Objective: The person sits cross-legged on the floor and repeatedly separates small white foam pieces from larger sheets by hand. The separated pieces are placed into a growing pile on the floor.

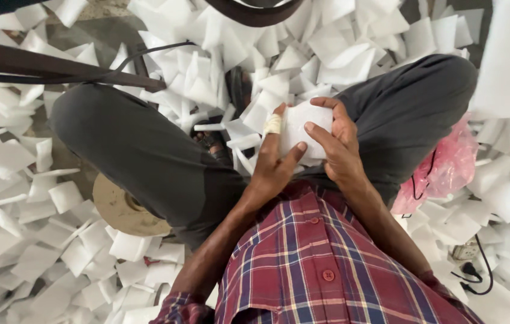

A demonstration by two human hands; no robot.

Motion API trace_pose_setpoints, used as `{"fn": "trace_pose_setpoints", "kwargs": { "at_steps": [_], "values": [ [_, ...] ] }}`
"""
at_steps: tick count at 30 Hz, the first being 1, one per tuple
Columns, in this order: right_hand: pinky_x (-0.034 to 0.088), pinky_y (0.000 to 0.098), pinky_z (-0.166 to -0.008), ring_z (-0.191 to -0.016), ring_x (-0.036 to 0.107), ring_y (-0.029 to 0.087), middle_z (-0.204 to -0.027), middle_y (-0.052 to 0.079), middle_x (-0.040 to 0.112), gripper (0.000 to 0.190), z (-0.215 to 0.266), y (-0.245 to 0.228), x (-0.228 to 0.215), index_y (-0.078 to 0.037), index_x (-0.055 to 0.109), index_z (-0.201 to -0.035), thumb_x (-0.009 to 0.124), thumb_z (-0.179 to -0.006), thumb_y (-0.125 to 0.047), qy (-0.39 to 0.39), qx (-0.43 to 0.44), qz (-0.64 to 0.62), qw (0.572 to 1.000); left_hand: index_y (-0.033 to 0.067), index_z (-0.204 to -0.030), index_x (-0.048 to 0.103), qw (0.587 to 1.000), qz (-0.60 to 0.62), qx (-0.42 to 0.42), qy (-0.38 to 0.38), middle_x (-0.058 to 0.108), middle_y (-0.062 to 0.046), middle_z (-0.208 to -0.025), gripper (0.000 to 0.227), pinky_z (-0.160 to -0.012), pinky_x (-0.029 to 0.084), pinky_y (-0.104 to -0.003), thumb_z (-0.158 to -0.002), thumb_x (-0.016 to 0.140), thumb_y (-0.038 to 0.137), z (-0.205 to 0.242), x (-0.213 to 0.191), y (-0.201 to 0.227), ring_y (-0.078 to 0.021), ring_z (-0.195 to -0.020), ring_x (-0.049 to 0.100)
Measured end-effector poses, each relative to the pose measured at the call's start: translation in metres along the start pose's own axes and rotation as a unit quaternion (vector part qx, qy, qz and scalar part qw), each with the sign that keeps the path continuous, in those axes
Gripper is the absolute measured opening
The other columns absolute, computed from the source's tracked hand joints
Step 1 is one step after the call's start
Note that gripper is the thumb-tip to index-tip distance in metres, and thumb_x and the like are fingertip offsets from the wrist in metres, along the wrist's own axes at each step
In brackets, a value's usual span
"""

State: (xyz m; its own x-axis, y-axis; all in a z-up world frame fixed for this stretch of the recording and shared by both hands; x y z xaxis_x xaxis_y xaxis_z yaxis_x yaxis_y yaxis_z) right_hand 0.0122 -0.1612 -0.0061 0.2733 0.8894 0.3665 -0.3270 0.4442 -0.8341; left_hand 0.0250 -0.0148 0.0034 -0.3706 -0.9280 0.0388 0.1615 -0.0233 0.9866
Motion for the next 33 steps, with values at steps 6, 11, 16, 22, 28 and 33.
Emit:
{"fn": "trace_pose_setpoints", "kwargs": {
  "at_steps": [6,11,16,22,28,33],
  "values": [
    [0.049,0.0403,-0.118,-0.135,0.058,0.025,-0.145,0.020,0.056,0.049,0.016,-0.066,0.000,0.005,0.044,-0.146,0.066,-0.103,-0.005,0.035,-0.198,0.217,0.955,-0.0004,-0.159,0.027,0.987,0.065,-0.134,-0.060,0.058,-0.022,-0.140,0.075,-0.105,0.048,-0.034,-0.096,0.065,0.015,0.011,0.003,-0.031,-0.0228,-0.124,0.059],
    [0.061,0.0430,-0.100,-0.113,0.068,0.024,-0.125,0.014,0.066,0.049,0.089,-0.140,0.067,-0.010,0.051,-0.144,0.070,-0.100,-0.022,-0.256,-0.287,-0.106,0.917,0.0048,-0.158,0.032,0.972,0.003,-0.202,-0.123,0.056,-0.018,-0.142,0.075,-0.097,0.050,-0.035,-0.091,0.064,0.017,0.018,0.012,-0.048,-0.0242,-0.120,0.059],
    [0.061,0.0395,-0.091,-0.103,0.070,0.021,-0.117,0.014,0.069,0.043,0.110,-0.149,0.088,-0.007,0.056,-0.137,0.071,-0.098,-0.018,-0.435,-0.181,-0.262,0.842,0.0025,-0.160,0.032,0.980,-0.020,-0.110,-0.162,0.057,-0.019,-0.147,0.073,-0.110,0.043,-0.034,-0.095,0.063,0.016,0.013,0.023,-0.046,-0.0271,-0.131,0.057],
    [0.060,0.0353,-0.080,-0.090,0.071,0.018,-0.106,0.013,0.073,0.035,0.112,-0.101,0.067,-0.002,0.062,-0.128,0.072,-0.097,-0.013,-0.375,-0.077,-0.252,0.889,-0.0002,-0.160,0.031,0.977,-0.002,-0.150,-0.154,0.052,-0.017,-0.153,0.072,-0.112,0.040,-0.033,-0.096,0.060,0.015,0.026,0.010,-0.056,-0.0271,-0.135,0.054],
    [0.058,0.0307,-0.078,-0.090,0.072,0.015,-0.105,0.013,0.074,0.027,0.063,-0.075,-0.019,0.002,0.064,-0.124,0.071,-0.099,-0.007,-0.024,-0.124,0.261,0.957,-0.0029,-0.162,0.026,0.981,0.047,-0.123,-0.144,0.048,-0.017,-0.157,0.072,-0.115,0.039,-0.033,-0.099,0.058,0.011,0.015,0.013,-0.049,-0.0256,-0.139,0.051],
    [0.054,0.0241,-0.086,-0.101,0.067,0.011,-0.119,0.012,0.073,0.051,0.054,-0.038,-0.057,0.003,0.046,-0.148,0.064,-0.101,-0.004,0.036,-0.035,0.330,0.943,-0.0019,-0.163,0.024,0.979,0.070,-0.130,-0.143,0.048,-0.017,-0.160,0.071,-0.112,0.041,-0.032,-0.100,0.056,0.009,0.013,0.015,-0.040,-0.0237,-0.134,0.053]
  ]
}}
Point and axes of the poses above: each hand's wrist, its own z-axis away from the middle knuckle, its own x-axis out of the palm, y = z × x, the point moved 5 cm from there along -z, towards the middle knuckle
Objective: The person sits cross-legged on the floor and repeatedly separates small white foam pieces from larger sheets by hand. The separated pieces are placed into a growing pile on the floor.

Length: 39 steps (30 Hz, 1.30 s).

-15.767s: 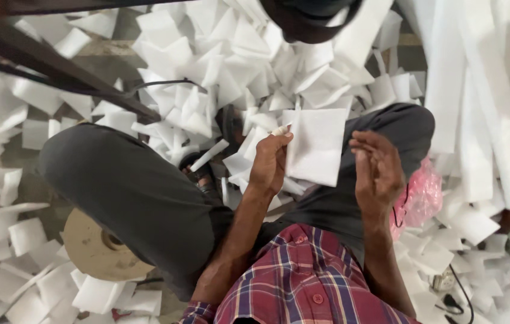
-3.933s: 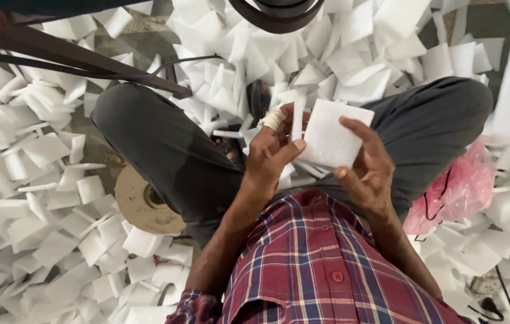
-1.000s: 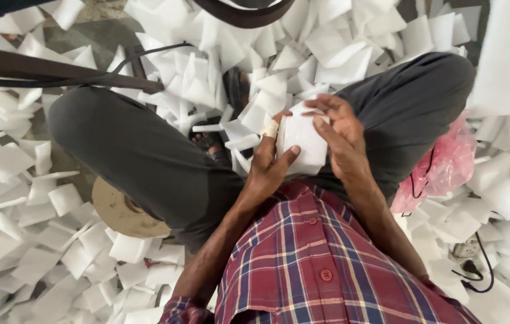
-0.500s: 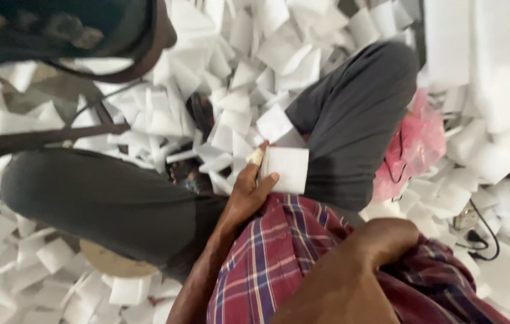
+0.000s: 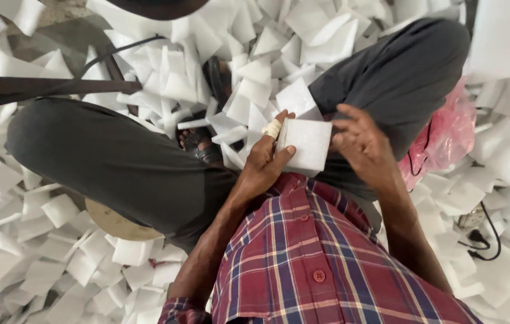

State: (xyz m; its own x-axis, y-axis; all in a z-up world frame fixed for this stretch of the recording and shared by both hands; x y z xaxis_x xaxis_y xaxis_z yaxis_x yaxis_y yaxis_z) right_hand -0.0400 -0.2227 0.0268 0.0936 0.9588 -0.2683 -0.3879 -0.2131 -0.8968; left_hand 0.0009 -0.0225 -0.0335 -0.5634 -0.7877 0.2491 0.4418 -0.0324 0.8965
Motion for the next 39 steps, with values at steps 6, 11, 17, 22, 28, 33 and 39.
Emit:
{"fn": "trace_pose_setpoints", "kwargs": {
  "at_steps": [6,11,17,22,28,33,39],
  "values": [
    [0.052,0.0235,-0.093,-0.106,0.067,0.012,-0.120,0.018,0.073,0.061,0.010,0.011,0.028,0.002,0.038,-0.155,0.061,-0.098,0.001,-0.010,0.065,-0.196,0.978,-0.0017,-0.164,0.021,0.997,0.003,0.073,0.020,0.035,-0.019,-0.168,0.071,-0.125,0.034,-0.038,-0.105,0.058,0.010,0.009,-0.002,0.026,-0.0285,-0.154,0.038],
    [0.053,0.0262,-0.095,-0.110,0.068,0.016,-0.121,0.020,0.071,0.058,-0.010,-0.012,0.026,0.004,0.040,-0.154,0.060,-0.099,0.006,-0.015,0.021,-0.265,0.964,0.0024,-0.158,0.027,0.983,0.032,0.157,0.088,0.026,-0.019,-0.169,0.075,-0.132,0.027,-0.045,-0.099,0.071,0.012,0.024,-0.010,0.051,-0.0317,-0.159,0.028],
    [0.055,0.0270,-0.096,-0.111,0.068,0.018,-0.120,0.020,0.070,0.056,-0.038,-0.042,0.035,0.004,0.040,-0.152,0.059,-0.099,0.004,-0.054,0.000,-0.290,0.956,0.0030,-0.142,0.049,0.968,0.105,0.184,0.136,0.039,-0.021,-0.166,0.056,-0.131,0.029,-0.046,-0.094,0.078,0.003,0.027,-0.022,0.072,-0.0326,-0.160,0.036],
    [0.058,0.0263,-0.089,-0.107,0.070,0.018,-0.115,0.017,0.072,0.058,-0.069,-0.077,0.042,0.004,0.042,-0.151,0.062,-0.098,-0.004,-0.060,-0.021,-0.252,0.966,-0.0009,-0.139,0.053,0.948,0.130,0.249,0.148,0.046,-0.020,-0.159,0.051,-0.126,0.039,-0.044,-0.093,0.075,0.002,0.007,-0.044,0.108,-0.0308,-0.151,0.047],
    [0.058,0.0280,-0.100,-0.110,0.069,0.019,-0.121,0.019,0.069,0.063,-0.121,-0.125,0.046,0.006,0.040,-0.156,0.072,-0.103,-0.006,-0.104,-0.132,-0.331,0.928,-0.0040,-0.144,0.053,0.933,0.143,0.304,0.131,0.059,-0.019,-0.147,0.050,-0.123,0.045,-0.041,-0.099,0.075,0.000,-0.021,-0.079,0.149,-0.0279,-0.141,0.055],
    [0.059,0.0309,-0.106,-0.116,0.070,0.022,-0.127,0.020,0.068,0.063,-0.129,-0.136,0.046,0.006,0.040,-0.153,0.073,-0.101,-0.004,-0.111,-0.172,-0.342,0.917,-0.0042,-0.138,0.057,0.934,0.092,0.313,0.147,0.061,-0.020,-0.140,0.046,-0.125,0.049,-0.041,-0.098,0.080,-0.004,-0.031,-0.083,0.152,-0.0270,-0.137,0.058],
    [0.057,0.0293,-0.100,-0.111,0.067,0.017,-0.121,0.014,0.066,0.057,-0.093,-0.092,0.034,0.005,0.044,-0.148,0.069,-0.098,-0.002,-0.039,-0.095,-0.322,0.941,0.0035,-0.139,0.063,0.934,0.150,0.308,0.103,0.046,-0.016,-0.159,0.047,-0.125,0.041,-0.041,-0.095,0.079,-0.006,-0.021,-0.049,0.112,-0.0262,-0.151,0.045]
  ]
}}
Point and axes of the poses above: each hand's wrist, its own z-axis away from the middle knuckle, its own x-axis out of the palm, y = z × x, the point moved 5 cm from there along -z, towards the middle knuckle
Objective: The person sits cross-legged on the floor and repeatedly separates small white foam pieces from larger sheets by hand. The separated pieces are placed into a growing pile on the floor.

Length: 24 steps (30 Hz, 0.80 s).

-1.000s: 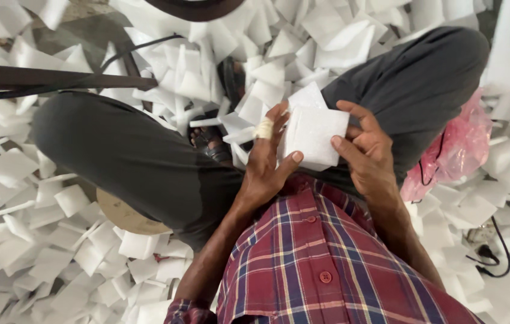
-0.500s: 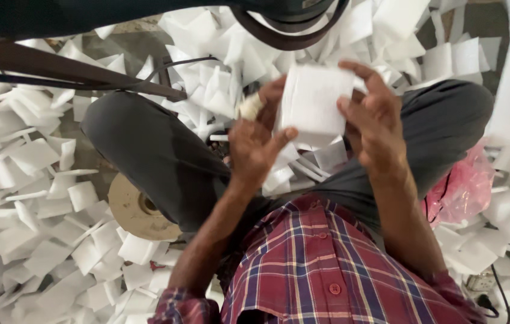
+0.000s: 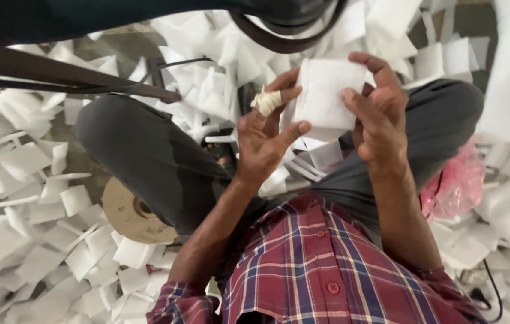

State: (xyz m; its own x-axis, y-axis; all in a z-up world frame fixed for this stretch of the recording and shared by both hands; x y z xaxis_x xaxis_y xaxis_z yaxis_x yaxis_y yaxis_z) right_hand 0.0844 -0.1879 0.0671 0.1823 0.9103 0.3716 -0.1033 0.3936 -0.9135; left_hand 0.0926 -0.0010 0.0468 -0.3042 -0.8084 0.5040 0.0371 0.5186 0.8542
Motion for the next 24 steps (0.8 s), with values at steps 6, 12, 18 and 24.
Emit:
{"fn": "trace_pose_setpoints", "kwargs": {
  "at_steps": [6,12,18,24],
  "values": [
    [0.054,0.0254,-0.094,-0.105,0.065,0.012,-0.117,0.012,0.066,0.050,0.039,0.022,-0.034,0.004,0.048,-0.146,0.063,-0.098,0.004,0.062,0.050,0.012,0.997,0.0021,-0.135,0.062,0.996,-0.008,-0.076,-0.035,0.045,-0.017,-0.164,0.047,-0.136,0.037,-0.046,-0.092,0.080,-0.004,0.024,0.013,-0.019,-0.0275,-0.152,0.041],
    [0.055,0.0255,-0.093,-0.103,0.066,0.013,-0.115,0.014,0.068,0.047,0.056,0.034,-0.048,0.004,0.048,-0.143,0.061,-0.098,0.003,0.081,0.074,-0.004,0.994,0.0026,-0.131,0.062,0.993,-0.028,-0.103,-0.058,0.049,-0.016,-0.159,0.047,-0.134,0.039,-0.045,-0.089,0.083,-0.001,0.033,0.018,-0.032,-0.0269,-0.148,0.046],
    [0.055,0.0265,-0.096,-0.106,0.067,0.014,-0.117,0.014,0.067,0.046,0.064,0.046,-0.058,0.004,0.050,-0.140,0.064,-0.097,0.003,0.086,0.084,-0.010,0.993,0.0034,-0.125,0.063,0.987,-0.012,-0.149,-0.056,0.049,-0.015,-0.156,0.048,-0.123,0.045,-0.045,-0.084,0.086,-0.001,0.041,0.016,-0.046,-0.0274,-0.148,0.049],
    [0.054,0.0263,-0.097,-0.107,0.066,0.013,-0.118,0.013,0.068,0.045,0.072,0.054,-0.063,0.003,0.052,-0.140,0.065,-0.097,0.003,0.086,0.096,-0.013,0.992,0.0018,-0.127,0.062,0.989,-0.043,-0.131,-0.061,0.049,-0.015,-0.157,0.051,-0.129,0.046,-0.043,-0.083,0.086,-0.004,0.048,0.015,-0.051,-0.0273,-0.147,0.050]
  ]
}}
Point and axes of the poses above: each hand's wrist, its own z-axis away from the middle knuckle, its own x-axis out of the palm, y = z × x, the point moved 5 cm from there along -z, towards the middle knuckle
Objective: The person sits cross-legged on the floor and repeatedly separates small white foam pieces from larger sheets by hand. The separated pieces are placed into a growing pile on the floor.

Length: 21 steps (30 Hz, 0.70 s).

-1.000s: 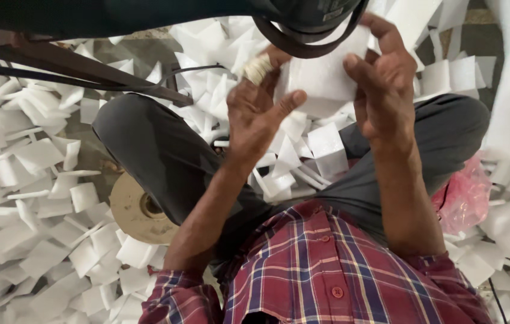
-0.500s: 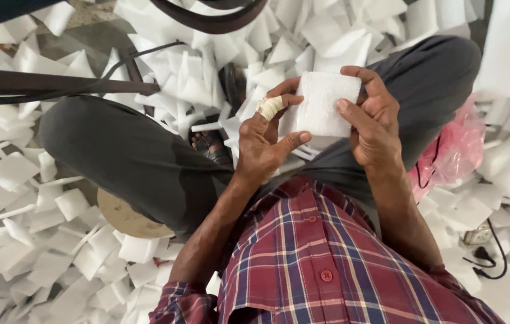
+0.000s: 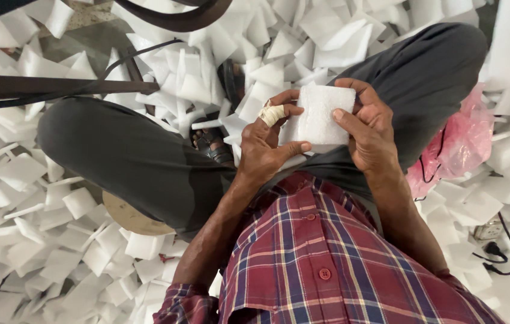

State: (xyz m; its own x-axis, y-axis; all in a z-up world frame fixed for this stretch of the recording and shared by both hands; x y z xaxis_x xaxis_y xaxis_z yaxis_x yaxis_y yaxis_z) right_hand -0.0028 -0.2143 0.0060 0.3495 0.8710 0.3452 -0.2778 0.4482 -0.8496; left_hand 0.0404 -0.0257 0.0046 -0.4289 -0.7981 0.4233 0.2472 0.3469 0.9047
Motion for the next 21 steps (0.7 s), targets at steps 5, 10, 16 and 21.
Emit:
{"fn": "trace_pose_setpoints", "kwargs": {
  "at_steps": [5,10,16,21],
  "values": [
    [0.056,0.0275,-0.096,-0.107,0.067,0.013,-0.118,0.013,0.069,0.046,0.000,0.002,-0.001,0.002,0.052,-0.140,0.065,-0.096,0.002,0.003,0.011,-0.004,1.000,0.0011,-0.130,0.062,1.000,0.015,-0.021,-0.007,0.046,-0.014,-0.160,0.053,-0.125,0.041,-0.043,-0.083,0.082,-0.012,0.005,-0.002,-0.003,-0.0296,-0.150,0.047],
    [0.056,0.0280,-0.095,-0.106,0.067,0.013,-0.118,0.013,0.069,0.047,0.000,-0.001,0.003,0.002,0.051,-0.141,0.063,-0.096,0.001,-0.014,0.021,-0.015,1.000,0.0014,-0.134,0.060,0.999,-0.007,-0.040,-0.002,0.041,-0.014,-0.163,0.058,-0.119,0.045,-0.045,-0.081,0.078,-0.016,0.013,-0.004,-0.001,-0.0317,-0.151,0.045],
    [0.056,0.0279,-0.095,-0.107,0.066,0.013,-0.118,0.015,0.068,0.046,0.003,-0.002,0.011,0.002,0.050,-0.144,0.062,-0.099,-0.002,-0.043,0.032,-0.011,0.999,0.0034,-0.133,0.060,0.998,0.029,-0.043,0.031,0.040,-0.015,-0.164,0.058,-0.115,0.049,-0.045,-0.082,0.075,-0.017,0.022,-0.007,0.006,-0.0316,-0.152,0.044],
    [0.054,0.0259,-0.097,-0.111,0.064,0.013,-0.126,0.013,0.065,0.046,0.002,-0.003,0.014,0.005,0.049,-0.149,0.061,-0.105,-0.005,-0.057,0.012,-0.025,0.998,0.0044,-0.133,0.062,0.994,0.071,-0.061,0.055,0.041,-0.014,-0.164,0.059,-0.114,0.051,-0.045,-0.080,0.075,-0.018,0.027,-0.011,0.013,-0.0323,-0.149,0.047]
  ]
}}
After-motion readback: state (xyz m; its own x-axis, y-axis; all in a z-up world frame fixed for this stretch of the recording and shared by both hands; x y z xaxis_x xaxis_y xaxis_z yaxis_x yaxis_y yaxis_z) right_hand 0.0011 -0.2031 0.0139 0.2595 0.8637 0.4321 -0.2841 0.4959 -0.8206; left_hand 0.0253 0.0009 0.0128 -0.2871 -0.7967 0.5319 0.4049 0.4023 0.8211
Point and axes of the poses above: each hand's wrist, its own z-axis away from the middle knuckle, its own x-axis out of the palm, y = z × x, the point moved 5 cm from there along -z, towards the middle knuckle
